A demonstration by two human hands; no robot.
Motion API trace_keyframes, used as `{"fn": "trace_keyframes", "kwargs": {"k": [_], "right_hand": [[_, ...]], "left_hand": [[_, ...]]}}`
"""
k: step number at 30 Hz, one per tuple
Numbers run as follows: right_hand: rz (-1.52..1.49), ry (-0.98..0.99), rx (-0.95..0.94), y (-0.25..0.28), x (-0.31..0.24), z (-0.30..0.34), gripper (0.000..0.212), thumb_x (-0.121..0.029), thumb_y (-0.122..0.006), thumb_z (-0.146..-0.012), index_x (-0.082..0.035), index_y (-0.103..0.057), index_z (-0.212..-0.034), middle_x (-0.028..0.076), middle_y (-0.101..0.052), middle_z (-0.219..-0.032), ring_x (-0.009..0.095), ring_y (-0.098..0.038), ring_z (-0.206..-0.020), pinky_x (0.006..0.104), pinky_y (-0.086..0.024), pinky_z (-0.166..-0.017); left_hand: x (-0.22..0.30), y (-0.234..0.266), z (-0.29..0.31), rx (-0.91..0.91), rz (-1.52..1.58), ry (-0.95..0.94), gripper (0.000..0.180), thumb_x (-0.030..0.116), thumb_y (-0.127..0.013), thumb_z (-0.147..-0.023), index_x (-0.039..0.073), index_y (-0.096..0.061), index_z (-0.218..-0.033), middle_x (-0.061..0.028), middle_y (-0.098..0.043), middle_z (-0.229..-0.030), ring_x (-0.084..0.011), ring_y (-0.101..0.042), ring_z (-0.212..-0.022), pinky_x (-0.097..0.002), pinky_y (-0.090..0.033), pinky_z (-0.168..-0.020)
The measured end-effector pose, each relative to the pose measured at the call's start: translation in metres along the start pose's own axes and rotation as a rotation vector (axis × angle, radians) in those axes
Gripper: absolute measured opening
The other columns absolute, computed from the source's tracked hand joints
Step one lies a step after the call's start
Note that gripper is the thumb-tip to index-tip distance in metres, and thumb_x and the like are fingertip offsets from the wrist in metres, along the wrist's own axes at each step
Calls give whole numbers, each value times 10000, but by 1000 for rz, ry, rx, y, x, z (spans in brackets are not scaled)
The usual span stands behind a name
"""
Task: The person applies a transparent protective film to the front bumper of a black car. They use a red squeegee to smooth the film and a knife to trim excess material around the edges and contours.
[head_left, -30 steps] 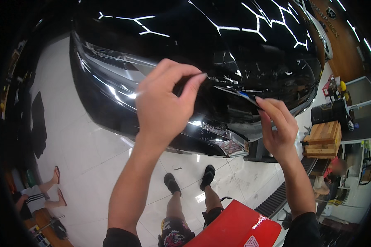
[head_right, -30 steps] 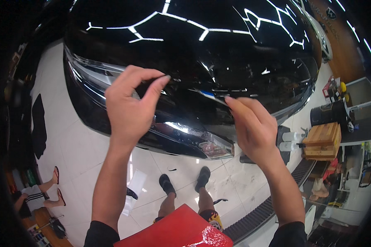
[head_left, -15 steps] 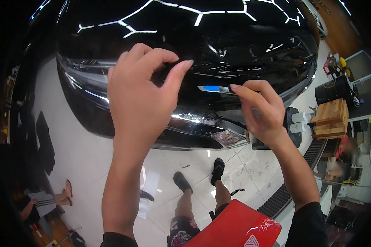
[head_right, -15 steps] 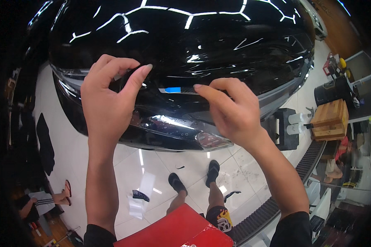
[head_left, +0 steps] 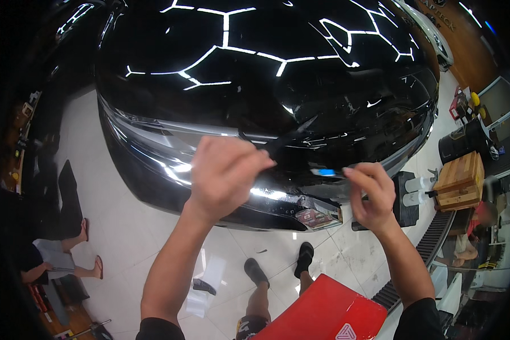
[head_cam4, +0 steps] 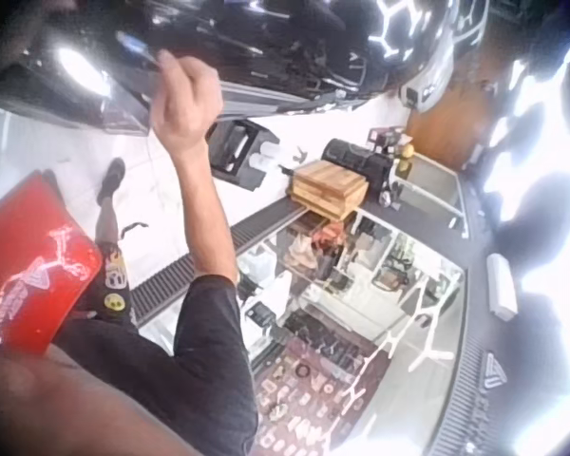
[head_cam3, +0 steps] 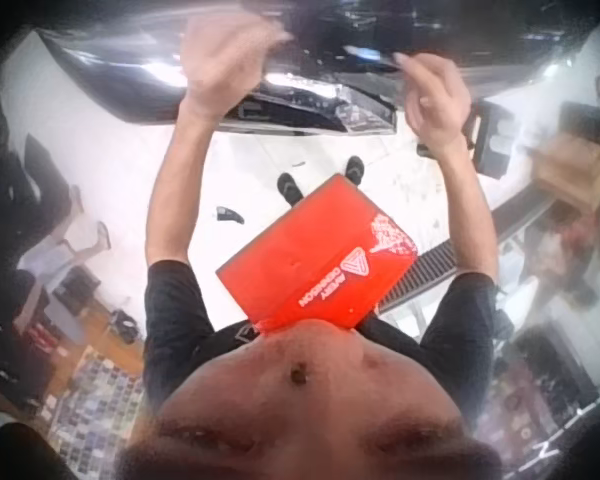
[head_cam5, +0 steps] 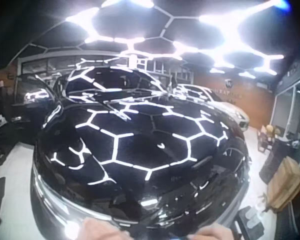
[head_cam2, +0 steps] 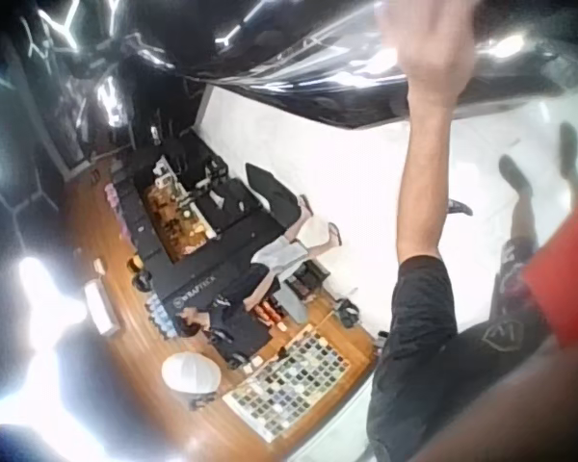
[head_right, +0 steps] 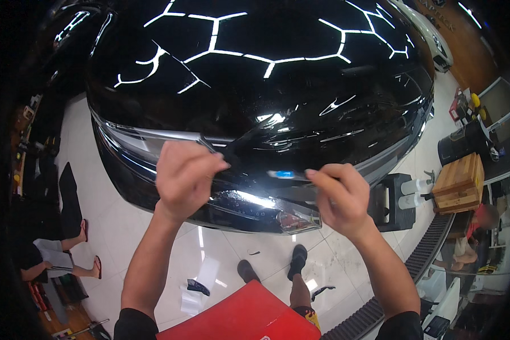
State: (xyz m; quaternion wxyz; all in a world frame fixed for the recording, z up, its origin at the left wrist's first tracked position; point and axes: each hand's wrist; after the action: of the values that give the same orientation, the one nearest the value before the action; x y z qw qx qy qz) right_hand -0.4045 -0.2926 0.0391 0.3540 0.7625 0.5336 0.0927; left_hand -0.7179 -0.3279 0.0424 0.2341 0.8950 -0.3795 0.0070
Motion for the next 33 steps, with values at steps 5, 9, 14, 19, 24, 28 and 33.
{"fn": "trace_keyframes", "kwargs": {"k": [5, 9, 14, 19, 24, 28, 33], "right_hand": [[57, 75, -17, -27, -5, -36, 495, 119, -725, -687, -38, -760, -1155, 127, -688, -976, 257, -640, -763, 343, -483, -634], [85, 140, -22, -37, -8, -55, 443, 79, -758, -705, -40, -773, -1131, 113, -686, -966, 242, -645, -768, 339, -488, -627], [115, 144, 17, -46, -12, -61, 445, 56, -750, -688, -40, -782, -1121, 108, -678, -946, 224, -642, -738, 312, -490, -597], [131, 103, 51, -44, -15, -57, 452, 56, -749, -688, -46, -785, -1127, 111, -662, -961, 213, -656, -745, 293, -520, -606], [183, 64, 52, -31, 7, -41, 462, 74, -755, -679, -62, -797, -1118, 116, -650, -991, 229, -664, -801, 318, -532, -640], [183, 43, 55, -18, 21, -30, 484, 78, -761, -687, -83, -801, -1142, 121, -646, -1005, 238, -649, -837, 334, -518, -668], [213, 101, 65, -2, 43, -25, 532, 88, -767, -690, -104, -796, -1185, 122, -642, -1009, 242, -628, -843, 339, -494, -668]], "left_hand": [[-5, 1, -12, 21, -53, 217, 94, -31, -812, -854, 18, -757, -912, -95, -717, -859, -242, -659, -806, -346, -499, -710], [-3, 4, -16, -7, -42, 243, 82, -29, -806, -859, 13, -758, -909, -102, -730, -858, -229, -668, -812, -337, -501, -722], [-4, 8, -19, -22, -33, 229, 117, -31, -813, -829, 26, -723, -878, -88, -694, -836, -248, -632, -782, -337, -496, -671], [-4, 9, -21, -43, -1, 246, 113, -43, -806, -830, 18, -725, -878, -92, -694, -832, -242, -632, -775, -329, -503, -675], [-4, 10, -22, -67, -4, 243, 97, -47, -793, -847, 11, -723, -881, -101, -694, -833, -231, -628, -772, -317, -502, -677], [1, 9, -28, -92, -18, 250, 100, -63, -782, -843, -5, -717, -891, -102, -692, -835, -230, -627, -770, -311, -499, -682], [2, 11, -23, -130, -35, 287, 72, -62, -738, -901, -37, -678, -933, -98, -659, -871, -195, -592, -800, -292, -453, -730]]}}
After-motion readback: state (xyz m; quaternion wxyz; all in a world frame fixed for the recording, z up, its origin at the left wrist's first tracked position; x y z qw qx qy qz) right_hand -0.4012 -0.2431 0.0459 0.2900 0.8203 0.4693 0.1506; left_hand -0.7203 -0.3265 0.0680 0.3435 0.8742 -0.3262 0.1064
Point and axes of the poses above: each hand's wrist, its own z-axis away from the middle knuckle, its own y-axis out of the back of the hand, x = y × z
